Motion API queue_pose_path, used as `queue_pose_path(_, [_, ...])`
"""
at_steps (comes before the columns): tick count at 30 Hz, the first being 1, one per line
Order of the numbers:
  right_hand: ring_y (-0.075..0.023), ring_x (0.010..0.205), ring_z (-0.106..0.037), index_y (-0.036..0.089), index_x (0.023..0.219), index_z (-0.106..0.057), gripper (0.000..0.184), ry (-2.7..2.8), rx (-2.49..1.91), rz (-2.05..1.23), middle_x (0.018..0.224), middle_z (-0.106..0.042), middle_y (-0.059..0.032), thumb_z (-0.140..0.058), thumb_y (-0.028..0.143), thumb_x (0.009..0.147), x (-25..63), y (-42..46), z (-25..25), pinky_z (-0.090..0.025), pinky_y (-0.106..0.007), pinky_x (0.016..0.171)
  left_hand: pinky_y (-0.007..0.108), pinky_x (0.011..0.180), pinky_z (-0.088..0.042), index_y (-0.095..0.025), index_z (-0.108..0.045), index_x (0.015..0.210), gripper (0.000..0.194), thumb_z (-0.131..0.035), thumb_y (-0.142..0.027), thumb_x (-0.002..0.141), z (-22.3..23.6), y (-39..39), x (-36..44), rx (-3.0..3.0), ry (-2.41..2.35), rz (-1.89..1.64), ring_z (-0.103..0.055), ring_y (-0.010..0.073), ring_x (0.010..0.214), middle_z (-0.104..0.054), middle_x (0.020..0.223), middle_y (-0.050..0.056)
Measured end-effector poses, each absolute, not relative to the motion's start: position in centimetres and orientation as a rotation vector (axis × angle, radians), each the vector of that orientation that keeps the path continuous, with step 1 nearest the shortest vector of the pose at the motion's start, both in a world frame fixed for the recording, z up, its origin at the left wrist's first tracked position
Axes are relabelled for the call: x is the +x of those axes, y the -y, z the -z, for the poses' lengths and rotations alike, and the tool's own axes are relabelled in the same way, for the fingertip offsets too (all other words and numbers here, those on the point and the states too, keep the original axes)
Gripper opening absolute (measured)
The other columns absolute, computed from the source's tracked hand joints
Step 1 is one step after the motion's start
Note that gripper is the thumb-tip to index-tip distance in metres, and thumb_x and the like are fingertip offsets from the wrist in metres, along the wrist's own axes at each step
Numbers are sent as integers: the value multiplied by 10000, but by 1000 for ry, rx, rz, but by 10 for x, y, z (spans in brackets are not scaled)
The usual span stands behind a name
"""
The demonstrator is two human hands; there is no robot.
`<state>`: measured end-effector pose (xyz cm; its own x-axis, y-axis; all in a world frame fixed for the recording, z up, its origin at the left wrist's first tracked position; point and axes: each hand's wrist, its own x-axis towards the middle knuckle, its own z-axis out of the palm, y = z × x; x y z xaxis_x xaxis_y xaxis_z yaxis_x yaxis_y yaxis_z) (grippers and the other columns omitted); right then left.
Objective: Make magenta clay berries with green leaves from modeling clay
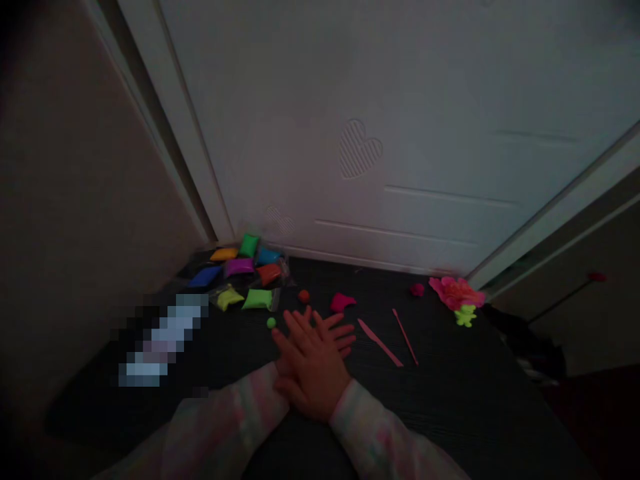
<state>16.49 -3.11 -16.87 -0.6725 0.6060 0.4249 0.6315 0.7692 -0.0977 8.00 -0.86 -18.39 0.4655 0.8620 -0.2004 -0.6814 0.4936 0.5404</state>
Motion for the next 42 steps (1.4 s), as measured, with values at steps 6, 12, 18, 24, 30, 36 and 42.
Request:
queue_pose_path(6, [-290, 1299, -193, 130, 1301, -329, 525, 2243, -1185, 148, 1384, -297, -158, -312, 361, 830, 156, 2, 162, -136, -552, 1017, 345, 840, -393, -154, -547, 1061, 398, -399, -387, 774, 175, 18, 77, 670, -666, -912, -551, 215, 953, -617, 982, 92])
queue_pose_path(12, [-221, 1050, -481, 171, 1086, -534, 362, 1820, -1365, 143, 1092, -564, -117, -313, 353, 863, 175, -18, 160, -352, -425, 897, 193, 397, -242, -149, -517, 534, 174, -498, -222, 691, 170, 8, 65, 917, -865, -706, -315, 50, 333, -398, 354, -71])
queue_pose_path(18, [-294, 1021, -464, 186, 936, -625, 344, 1941, -1457, 178, 1077, -589, -119, -517, 455, 750, 160, -37, 163, -242, -522, 898, 184, 339, -195, -136, -565, 450, 122, -511, -152, 558, 161, 7, 50, 1133, -690, -140, -354, 53, 301, -457, 335, -42])
queue_pose_path(24, [-275, 1087, -441, 206, 717, -627, 178, 1970, -1508, 147, 1126, -585, -84, -534, 354, 752, 140, -39, 167, -200, -508, 924, 174, 329, -190, -150, -549, 523, 109, -493, -220, 586, 157, 6, 48, 1181, -656, -53, -321, 44, 288, -425, 332, -62])
queue_pose_path(30, [-198, 930, -560, 217, 861, -608, 201, 1769, -1630, 137, 916, -665, -36, -498, 363, 776, 179, -32, 157, -234, -444, 930, 171, 305, -173, -153, -523, 540, 132, -486, -276, 569, 156, 4, 49, 1217, -693, -70, -291, 42, 268, -407, 319, -71])
queue_pose_path(36, [-205, 759, -610, 160, 916, -599, 344, 1408, -1908, 142, 845, -670, -93, -416, 423, 789, 303, -19, 161, -426, -336, 696, 158, 304, -164, -151, -509, 558, 150, -490, -298, 583, 154, 7, 50, 1224, -756, -106, -281, 36, 277, -396, 327, -78])
queue_pose_path(42, [-175, 707, -603, 144, 931, -584, 324, 1205, -2128, 64, 808, -645, -60, -514, 417, 773, 366, -11, 175, -460, -324, 655, 151, 293, -152, -150, -499, 556, 143, -488, -291, 579, 156, 7, 52, 1194, -795, -130, -270, 31, 271, -391, 326, -81])
